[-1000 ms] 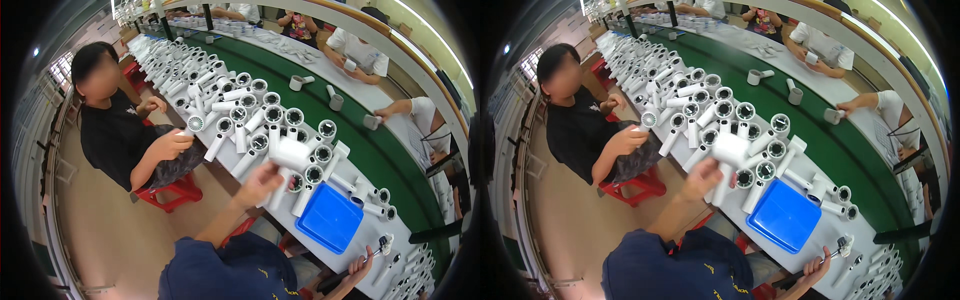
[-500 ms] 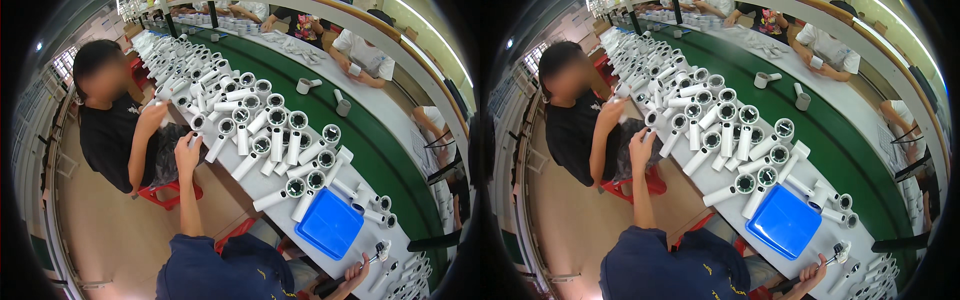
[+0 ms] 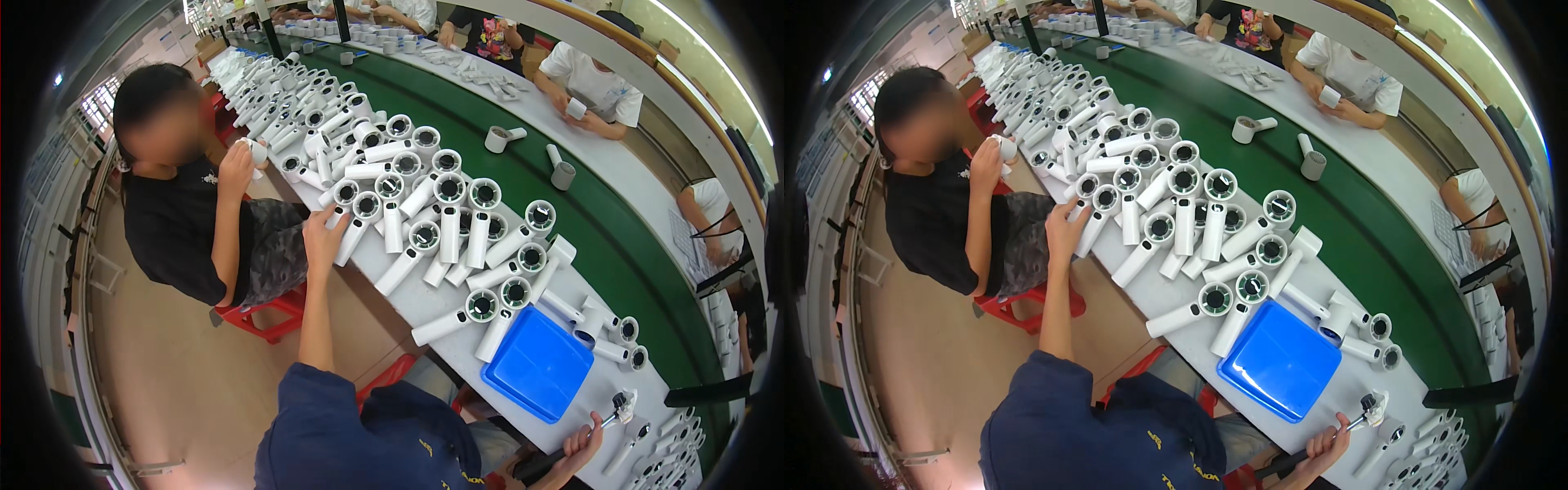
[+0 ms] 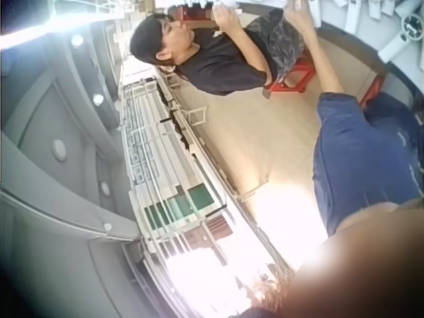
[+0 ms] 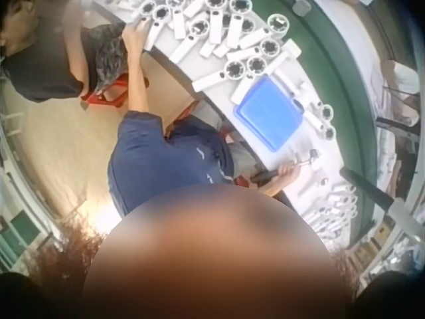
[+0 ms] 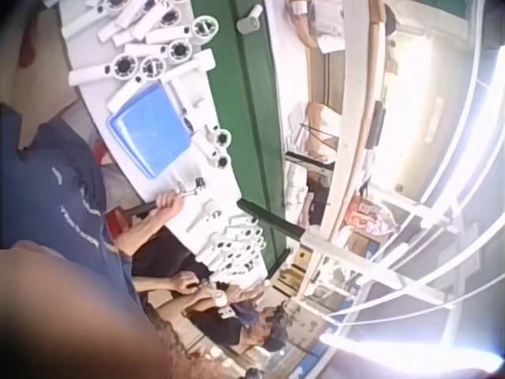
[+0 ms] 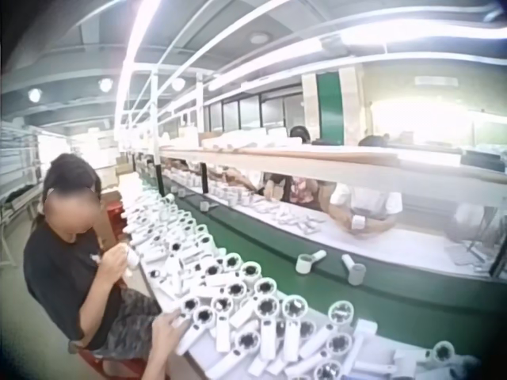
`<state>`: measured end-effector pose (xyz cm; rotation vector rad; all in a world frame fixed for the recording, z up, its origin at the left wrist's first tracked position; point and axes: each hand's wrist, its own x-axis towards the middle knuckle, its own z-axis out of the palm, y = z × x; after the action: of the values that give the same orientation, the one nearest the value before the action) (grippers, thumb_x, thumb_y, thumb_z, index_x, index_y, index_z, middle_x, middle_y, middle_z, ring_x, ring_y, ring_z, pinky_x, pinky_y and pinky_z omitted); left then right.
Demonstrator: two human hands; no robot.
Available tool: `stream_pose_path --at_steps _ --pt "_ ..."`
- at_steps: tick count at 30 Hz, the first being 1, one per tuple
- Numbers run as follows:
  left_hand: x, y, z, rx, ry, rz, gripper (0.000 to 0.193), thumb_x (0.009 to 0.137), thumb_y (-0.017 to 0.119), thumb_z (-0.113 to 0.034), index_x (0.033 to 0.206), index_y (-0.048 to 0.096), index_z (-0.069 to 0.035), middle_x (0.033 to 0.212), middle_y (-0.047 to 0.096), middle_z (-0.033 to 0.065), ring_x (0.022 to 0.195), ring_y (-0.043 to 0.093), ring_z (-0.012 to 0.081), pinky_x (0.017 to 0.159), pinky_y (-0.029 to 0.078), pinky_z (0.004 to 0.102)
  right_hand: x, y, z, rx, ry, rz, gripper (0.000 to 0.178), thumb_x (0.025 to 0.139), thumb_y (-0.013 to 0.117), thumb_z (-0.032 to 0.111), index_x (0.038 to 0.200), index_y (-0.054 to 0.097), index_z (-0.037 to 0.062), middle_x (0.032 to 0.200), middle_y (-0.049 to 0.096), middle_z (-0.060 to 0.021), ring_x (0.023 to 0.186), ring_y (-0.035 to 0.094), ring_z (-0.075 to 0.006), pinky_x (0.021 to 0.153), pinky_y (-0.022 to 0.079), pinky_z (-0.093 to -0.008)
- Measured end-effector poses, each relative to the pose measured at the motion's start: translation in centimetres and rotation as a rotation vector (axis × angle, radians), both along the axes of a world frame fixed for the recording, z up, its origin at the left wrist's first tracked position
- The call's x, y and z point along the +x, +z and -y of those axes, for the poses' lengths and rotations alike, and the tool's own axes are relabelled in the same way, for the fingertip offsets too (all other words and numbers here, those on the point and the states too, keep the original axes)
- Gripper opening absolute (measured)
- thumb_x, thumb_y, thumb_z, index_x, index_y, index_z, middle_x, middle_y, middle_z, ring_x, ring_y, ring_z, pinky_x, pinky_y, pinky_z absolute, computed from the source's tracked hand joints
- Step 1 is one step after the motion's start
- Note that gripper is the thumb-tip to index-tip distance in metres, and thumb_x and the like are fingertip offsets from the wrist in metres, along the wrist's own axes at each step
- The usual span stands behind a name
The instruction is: Cleaning and organizing white plastic electronic component housings on an assembly line.
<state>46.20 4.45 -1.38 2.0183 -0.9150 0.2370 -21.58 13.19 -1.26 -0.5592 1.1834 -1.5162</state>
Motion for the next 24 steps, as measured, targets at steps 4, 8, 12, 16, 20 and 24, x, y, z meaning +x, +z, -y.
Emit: stream_pose_path --at_steps 4,8,12,16,20,24 --pt "0.2 -0.2 1.5 0.033 -0.067 0.018 0.044 0.079 0.082 -0.028 0.114 0.075 -0.001 0.104 0.069 0.0232 0.099 0.065 0.0386 0.088 0.051 0.0433 -0.8 -0.1 -0.3 -0.006 0.038 0.006 0.031 0.107 0.050 0.028 0.121 0.060 0.0022 0.056 0.022 0.0092 0.040 0.016 -0.0008 0.035 0.011 -0.0217" --pt "1.7 -1.9 2.2 0.070 -0.093 -0.017 0.041 0.081 0.083 -0.024 0.115 0.075 -0.003 0.106 0.068 0.0198 0.097 0.066 0.0324 0.089 0.051 0.0390 0.2 0.8 -0.5 0.046 0.015 -0.031 0.026 0.105 0.053 0.024 0.119 0.061 0.0035 0.056 0.022 0.0099 0.039 0.020 -0.0016 0.033 0.015 -0.0210" --pt "3.4 -1.5 0.5 0.166 -0.117 0.011 0.046 0.089 0.076 -0.032 0.126 0.070 -0.005 0.113 0.070 0.0227 0.101 0.067 0.0336 0.092 0.051 0.0407 2.9 3.1 -0.7 0.093 -0.033 -0.082 0.025 0.102 0.057 0.019 0.120 0.059 0.0017 0.058 0.028 0.0100 0.042 0.026 -0.0014 0.036 0.018 -0.0210" --pt "0.5 2.2 -1.2 0.231 -0.012 0.222 0.047 0.091 0.073 -0.032 0.124 0.067 0.001 0.106 0.068 0.0232 0.087 0.065 0.0350 0.081 0.052 0.0436 3.8 3.8 -5.2 0.105 -0.069 0.032 0.025 0.101 0.056 0.015 0.118 0.058 -0.0027 0.059 0.031 0.0076 0.041 0.026 -0.0027 0.037 0.018 -0.0221" --pt "-21.4 11.0 2.5 -0.339 -0.585 0.012 0.027 0.096 0.059 -0.004 0.121 0.068 0.000 0.107 0.068 0.0109 0.084 0.060 0.0181 0.080 0.050 0.0312 4.3 2.6 -10.6 0.158 -0.085 0.103 0.025 0.102 0.056 0.016 0.117 0.059 -0.0031 0.057 0.030 0.0076 0.041 0.024 -0.0033 0.038 0.017 -0.0231" --pt "-46.8 13.2 2.4 0.055 -1.743 -0.307 0.042 0.094 0.059 -0.004 0.135 0.064 -0.011 0.101 0.066 0.0130 0.092 0.061 0.0223 0.082 0.050 0.0332 4.2 1.4 -13.8 0.162 -0.120 0.153 0.022 0.102 0.055 0.011 0.119 0.059 -0.0021 0.055 0.030 0.0078 0.041 0.024 -0.0035 0.039 0.018 -0.0234"
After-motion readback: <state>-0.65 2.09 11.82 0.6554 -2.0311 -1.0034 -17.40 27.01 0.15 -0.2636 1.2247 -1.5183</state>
